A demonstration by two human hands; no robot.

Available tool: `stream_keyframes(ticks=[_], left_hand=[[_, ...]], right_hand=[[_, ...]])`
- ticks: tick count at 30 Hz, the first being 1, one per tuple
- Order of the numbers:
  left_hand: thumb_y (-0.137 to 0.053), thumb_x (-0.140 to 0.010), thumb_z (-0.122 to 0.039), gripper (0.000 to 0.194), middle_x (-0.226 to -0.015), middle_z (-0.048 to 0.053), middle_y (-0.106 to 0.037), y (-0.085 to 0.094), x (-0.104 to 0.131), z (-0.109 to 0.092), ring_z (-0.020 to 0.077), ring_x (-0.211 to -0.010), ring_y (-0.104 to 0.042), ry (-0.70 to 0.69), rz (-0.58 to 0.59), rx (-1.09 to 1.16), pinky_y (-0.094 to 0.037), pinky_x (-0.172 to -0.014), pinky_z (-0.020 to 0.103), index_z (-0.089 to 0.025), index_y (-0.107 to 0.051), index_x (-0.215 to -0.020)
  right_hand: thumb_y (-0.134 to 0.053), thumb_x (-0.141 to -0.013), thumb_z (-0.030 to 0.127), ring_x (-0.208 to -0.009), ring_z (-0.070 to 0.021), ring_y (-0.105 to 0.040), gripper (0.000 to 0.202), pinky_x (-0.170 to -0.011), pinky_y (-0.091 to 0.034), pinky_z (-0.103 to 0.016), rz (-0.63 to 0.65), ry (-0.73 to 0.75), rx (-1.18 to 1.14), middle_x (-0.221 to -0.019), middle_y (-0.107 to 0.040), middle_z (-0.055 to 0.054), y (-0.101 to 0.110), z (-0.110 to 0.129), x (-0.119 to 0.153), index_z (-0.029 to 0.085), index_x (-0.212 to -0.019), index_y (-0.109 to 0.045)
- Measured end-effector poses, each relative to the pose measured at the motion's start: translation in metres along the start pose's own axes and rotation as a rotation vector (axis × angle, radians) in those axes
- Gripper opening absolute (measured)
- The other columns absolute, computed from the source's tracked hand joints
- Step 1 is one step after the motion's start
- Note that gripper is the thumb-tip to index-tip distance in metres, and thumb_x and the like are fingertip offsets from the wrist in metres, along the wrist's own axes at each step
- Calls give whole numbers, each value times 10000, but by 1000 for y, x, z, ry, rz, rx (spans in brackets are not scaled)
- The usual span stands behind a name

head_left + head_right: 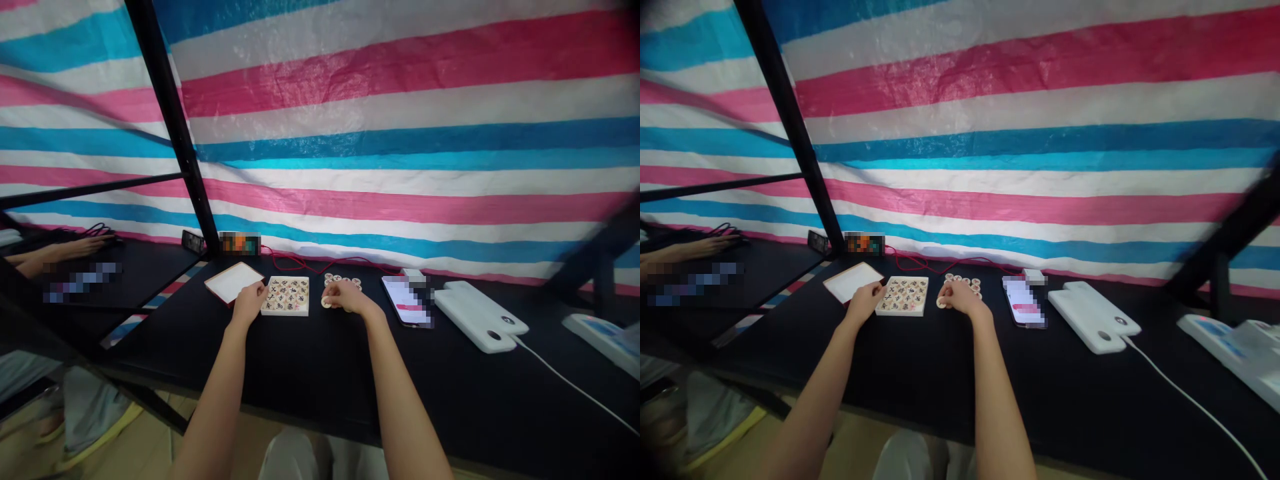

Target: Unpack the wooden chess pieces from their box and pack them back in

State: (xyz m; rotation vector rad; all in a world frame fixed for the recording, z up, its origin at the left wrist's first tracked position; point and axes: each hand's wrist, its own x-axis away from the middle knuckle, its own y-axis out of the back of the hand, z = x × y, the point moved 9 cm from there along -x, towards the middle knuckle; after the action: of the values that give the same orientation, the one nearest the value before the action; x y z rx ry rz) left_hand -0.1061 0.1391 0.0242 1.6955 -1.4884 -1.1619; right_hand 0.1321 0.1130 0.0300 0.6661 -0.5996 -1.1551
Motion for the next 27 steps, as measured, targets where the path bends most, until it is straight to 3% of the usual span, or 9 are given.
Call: stream_keyframes(ticks=[4,13,17,23,27], left_hand=[[-369,-798,-397,297,-618,15,-564,0,0,-2,127,-601,-498,13,17,-20,-275,-515,207,-185,-518,-654],[-366,-801,-398,290,-655,21,-585,-6,-2,0,134,-624,-511,12,16,-55,-270,-514,206,-191,-527,-677],[-357,-803,-406,301,-668,29,-591,-7,-3,0,139,-630,-514,14,16,-76,-264,-512,207,-192,-531,-685],[-353,-802,-409,306,-636,25,-568,-5,-2,-2,137,-593,-500,9,16,-72,-258,-510,212,-194,-521,-664],[-344,-809,-410,311,-634,22,-566,-5,-1,-4,130,-589,-496,-15,16,-58,-258,-514,205,-193,-520,-672]], right_hand=[[-602,-673,137,-614,-91,-559,124,-582,-409,-187,65,-20,62,-683,-620,-12,-10,1,-1,144,-792,-636],[-655,-579,99,-740,-113,-548,237,-619,-362,-193,-44,-29,304,-783,-607,-7,7,7,3,190,-798,-653],[-674,-558,133,-725,-111,-546,264,-599,-345,-196,-9,-46,298,-791,-607,6,4,11,8,204,-810,-641],[-668,-566,135,-696,-103,-537,238,-574,-328,-193,9,-55,290,-773,-598,15,3,14,12,206,-791,-631],[-616,-656,177,-674,-97,-523,183,-577,-334,-195,-68,85,230,-735,-578,23,7,31,8,212,-836,-615]])
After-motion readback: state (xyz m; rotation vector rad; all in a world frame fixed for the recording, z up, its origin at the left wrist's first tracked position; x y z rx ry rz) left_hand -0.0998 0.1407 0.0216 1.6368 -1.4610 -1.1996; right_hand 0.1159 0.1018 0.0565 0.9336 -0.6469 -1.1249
